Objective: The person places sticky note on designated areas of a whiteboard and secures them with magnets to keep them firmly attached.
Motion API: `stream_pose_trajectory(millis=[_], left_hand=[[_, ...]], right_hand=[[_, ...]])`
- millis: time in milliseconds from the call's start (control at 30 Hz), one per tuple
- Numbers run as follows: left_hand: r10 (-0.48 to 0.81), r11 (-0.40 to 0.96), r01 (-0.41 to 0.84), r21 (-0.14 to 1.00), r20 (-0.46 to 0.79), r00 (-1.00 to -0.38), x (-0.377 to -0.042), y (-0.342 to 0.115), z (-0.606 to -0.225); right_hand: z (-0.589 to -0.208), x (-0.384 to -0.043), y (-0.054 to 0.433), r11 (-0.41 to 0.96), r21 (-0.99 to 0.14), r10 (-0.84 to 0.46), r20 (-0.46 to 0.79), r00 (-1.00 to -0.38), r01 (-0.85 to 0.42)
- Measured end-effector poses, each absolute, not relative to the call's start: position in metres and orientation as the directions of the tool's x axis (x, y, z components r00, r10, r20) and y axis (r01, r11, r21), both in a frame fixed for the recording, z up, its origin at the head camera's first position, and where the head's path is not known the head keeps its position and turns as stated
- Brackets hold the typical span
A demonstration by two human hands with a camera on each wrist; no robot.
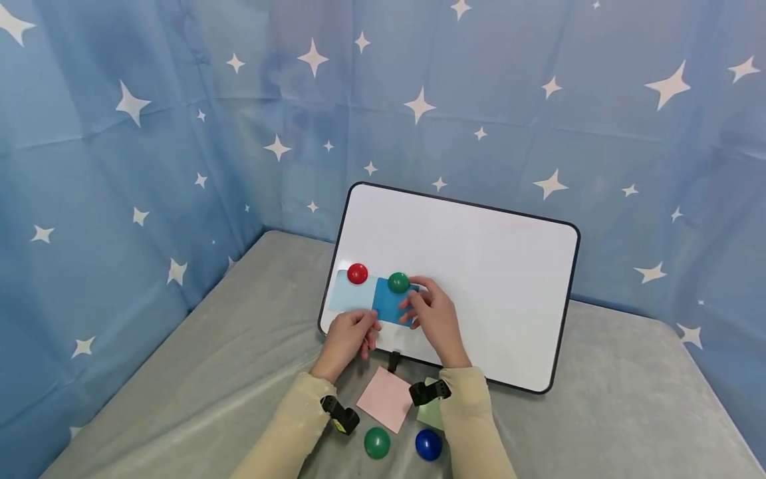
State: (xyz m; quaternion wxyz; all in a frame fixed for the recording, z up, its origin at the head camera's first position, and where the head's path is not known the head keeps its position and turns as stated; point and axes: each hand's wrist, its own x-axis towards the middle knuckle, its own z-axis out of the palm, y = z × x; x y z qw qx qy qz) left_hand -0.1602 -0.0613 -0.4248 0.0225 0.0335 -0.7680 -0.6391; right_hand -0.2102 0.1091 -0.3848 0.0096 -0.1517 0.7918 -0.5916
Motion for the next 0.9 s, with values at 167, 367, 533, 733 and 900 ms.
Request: stream_pose_trajectory(millis=[167, 367, 533, 733, 900], left_hand=[[-0.098, 0.177, -0.004, 0.984, 0.013, -0.995, -0.161, -0.061, -0.425], [-0.082, 0.187, -0.005, 0.982, 0.010, -0.997, -0.162, -0.063, -0.424], [-0.072, 0.181, -0.021, 0.983, -0.009, -0.997, -0.162, -0.067, -0.424], [-0.047, 0.183, -0.058, 0.981, -0.050, -0.998, -0.161, -0.071, -0.426], [-0.053, 0.199, -0.046, 0.979, -0.036, -0.998, -0.162, -0.072, -0.425]], right_hand=[[-0.386, -0.211, 0.109, 0.255, -0.935, -0.244, 0.183, -0.952, -0.245], [-0.386, -0.211, 0.109, 0.245, -0.938, -0.245, 0.185, -0.952, -0.245], [-0.388, -0.212, 0.109, 0.243, -0.935, -0.254, 0.197, -0.947, -0.260], [-0.390, -0.210, 0.110, 0.249, -0.932, -0.255, 0.199, -0.946, -0.263], [-0.388, -0.210, 0.110, 0.256, -0.930, -0.261, 0.195, -0.945, -0.263]])
